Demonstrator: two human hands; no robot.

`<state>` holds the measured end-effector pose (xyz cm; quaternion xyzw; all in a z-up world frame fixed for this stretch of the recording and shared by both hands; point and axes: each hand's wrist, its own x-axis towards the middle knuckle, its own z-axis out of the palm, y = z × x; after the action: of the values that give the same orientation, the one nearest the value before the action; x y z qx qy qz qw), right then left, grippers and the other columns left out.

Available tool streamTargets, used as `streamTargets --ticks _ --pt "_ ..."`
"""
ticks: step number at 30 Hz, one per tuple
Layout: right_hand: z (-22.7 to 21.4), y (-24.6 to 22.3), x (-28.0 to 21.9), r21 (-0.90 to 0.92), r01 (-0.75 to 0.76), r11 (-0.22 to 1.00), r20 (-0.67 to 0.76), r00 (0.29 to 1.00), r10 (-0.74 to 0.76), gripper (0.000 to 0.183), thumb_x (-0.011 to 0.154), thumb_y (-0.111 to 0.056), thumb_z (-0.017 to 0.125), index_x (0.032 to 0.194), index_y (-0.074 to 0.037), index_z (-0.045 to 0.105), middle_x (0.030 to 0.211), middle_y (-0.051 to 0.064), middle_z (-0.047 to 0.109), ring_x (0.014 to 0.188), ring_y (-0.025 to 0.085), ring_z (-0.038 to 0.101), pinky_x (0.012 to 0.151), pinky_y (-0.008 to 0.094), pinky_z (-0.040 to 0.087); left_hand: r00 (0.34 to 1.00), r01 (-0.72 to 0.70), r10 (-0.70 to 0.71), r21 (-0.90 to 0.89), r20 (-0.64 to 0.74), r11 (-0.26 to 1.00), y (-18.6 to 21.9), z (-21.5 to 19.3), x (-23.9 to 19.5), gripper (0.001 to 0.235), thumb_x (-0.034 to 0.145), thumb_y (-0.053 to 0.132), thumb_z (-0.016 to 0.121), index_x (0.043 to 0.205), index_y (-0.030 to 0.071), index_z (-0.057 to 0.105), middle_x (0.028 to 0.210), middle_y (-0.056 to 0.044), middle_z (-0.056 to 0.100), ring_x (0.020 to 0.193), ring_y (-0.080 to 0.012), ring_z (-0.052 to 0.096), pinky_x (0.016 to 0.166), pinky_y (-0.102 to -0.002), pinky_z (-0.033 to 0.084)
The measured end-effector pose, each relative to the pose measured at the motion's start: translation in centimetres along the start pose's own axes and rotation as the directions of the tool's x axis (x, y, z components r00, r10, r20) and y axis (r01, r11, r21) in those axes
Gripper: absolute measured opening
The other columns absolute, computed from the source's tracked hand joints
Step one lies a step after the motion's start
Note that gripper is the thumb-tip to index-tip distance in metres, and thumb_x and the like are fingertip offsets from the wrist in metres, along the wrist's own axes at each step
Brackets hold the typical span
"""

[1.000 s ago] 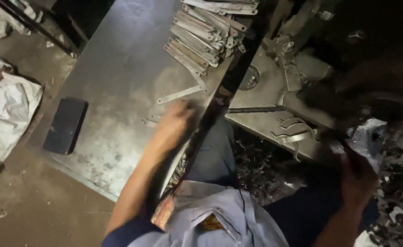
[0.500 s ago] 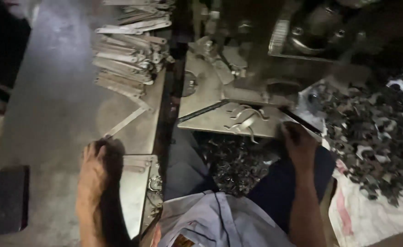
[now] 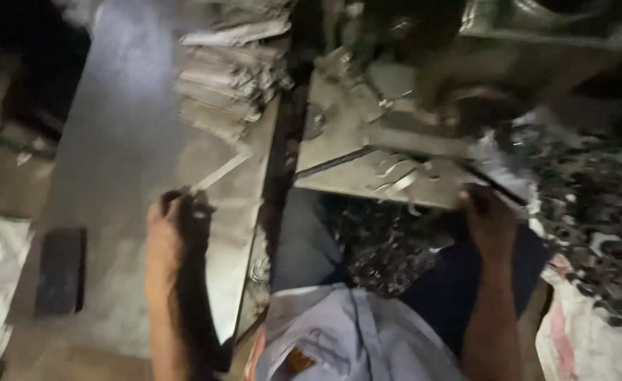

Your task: The recorder is using a stamping machine to punch or shape metal strips into components.

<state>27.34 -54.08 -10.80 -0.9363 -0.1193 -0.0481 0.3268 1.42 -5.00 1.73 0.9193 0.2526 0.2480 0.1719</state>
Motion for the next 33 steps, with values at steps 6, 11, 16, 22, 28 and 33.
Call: streamTargets --ticks 6,11,16,22,28,33 --pt "-0.4 0.0 0.1 -0.054 0.181 0.982 -0.043 0.982 -0.183 0.025 0.107 -0.029 0.077 0.119 -0.006 0.076 0.109 0.017 0.075 0.103 0.034 0.071 0.09 0.042 0.054 0.997 0.009 -0.004 -0.056 0.083 0.998 -0.1 -1.5 -2.3 0.017 0.09 0.009 0.069 0.105 0.004 0.077 0.122 -0.02 0.068 0.113 -0.0391 0.064 0.093 -0.046 0.054" --pt "-0.6 -0.1 0.0 0.039 0.141 0.989 -0.046 0.989 -0.139 0.026 0.109 -0.032 0.075 0.117 -0.007 0.075 0.109 0.015 0.075 0.105 0.031 0.073 0.095 0.039 0.055 0.988 -0.143 0.132 0.167 0.075 0.976 -9.7 2.1 -5.6 0.023 0.096 0.015 0.067 0.115 0.002 0.069 0.127 -0.021 0.066 0.116 -0.0419 0.062 0.102 -0.047 0.052" --pt "-0.5 -0.9 -0.9 -0.055 0.11 0.992 -0.059 0.992 -0.113 0.027 0.105 -0.032 0.073 0.117 -0.007 0.076 0.111 0.015 0.075 0.101 0.033 0.072 0.088 0.042 0.055 0.983 0.063 -0.038 -0.131 0.182 0.989 -5.9 -1.3 -3.7 0.029 0.095 0.006 0.062 0.123 0.003 0.065 0.122 -0.018 0.067 0.112 -0.0354 0.066 0.095 -0.045 0.054" --pt "0.0 -7.9 2.7 -0.041 0.3 0.953 -0.024 0.953 -0.302 0.034 0.103 -0.032 0.071 0.125 -0.007 0.071 0.112 0.015 0.076 0.093 0.03 0.074 0.081 0.039 0.058 0.987 -0.099 0.134 -0.326 0.087 0.94 5.1 -0.2 2.3 0.022 0.092 0.001 0.067 0.113 0.008 0.068 0.111 -0.011 0.074 0.1 -0.0286 0.075 0.081 -0.037 0.06" --pt "5.2 -4.9 8.2 -0.221 0.365 0.904 0.026 0.929 -0.369 0.049 0.101 -0.04 0.068 0.13 -0.001 0.064 0.1 0.014 0.075 0.073 0.022 0.071 0.072 0.036 0.06 0.929 -0.031 0.255 -0.632 0.268 0.774 15.3 12.8 6.7 0.022 0.09 0.008 0.078 0.11 0.002 0.071 0.088 -0.012 0.074 0.079 -0.0208 0.071 0.068 -0.034 0.057" --pt "-1.4 -9.1 7.2 0.351 0.175 0.92 0.33 0.896 -0.297 0.031 0.104 -0.026 0.051 0.13 -0.011 0.061 0.088 0.003 0.075 0.066 0.012 0.069 0.062 0.035 0.061 0.93 0.27 0.147 -0.897 0.337 0.35 20.7 21.3 9.6 0.014 0.092 0.001 0.075 0.106 -0.001 0.073 0.082 -0.006 0.074 0.072 -0.0126 0.069 0.064 -0.029 0.058"
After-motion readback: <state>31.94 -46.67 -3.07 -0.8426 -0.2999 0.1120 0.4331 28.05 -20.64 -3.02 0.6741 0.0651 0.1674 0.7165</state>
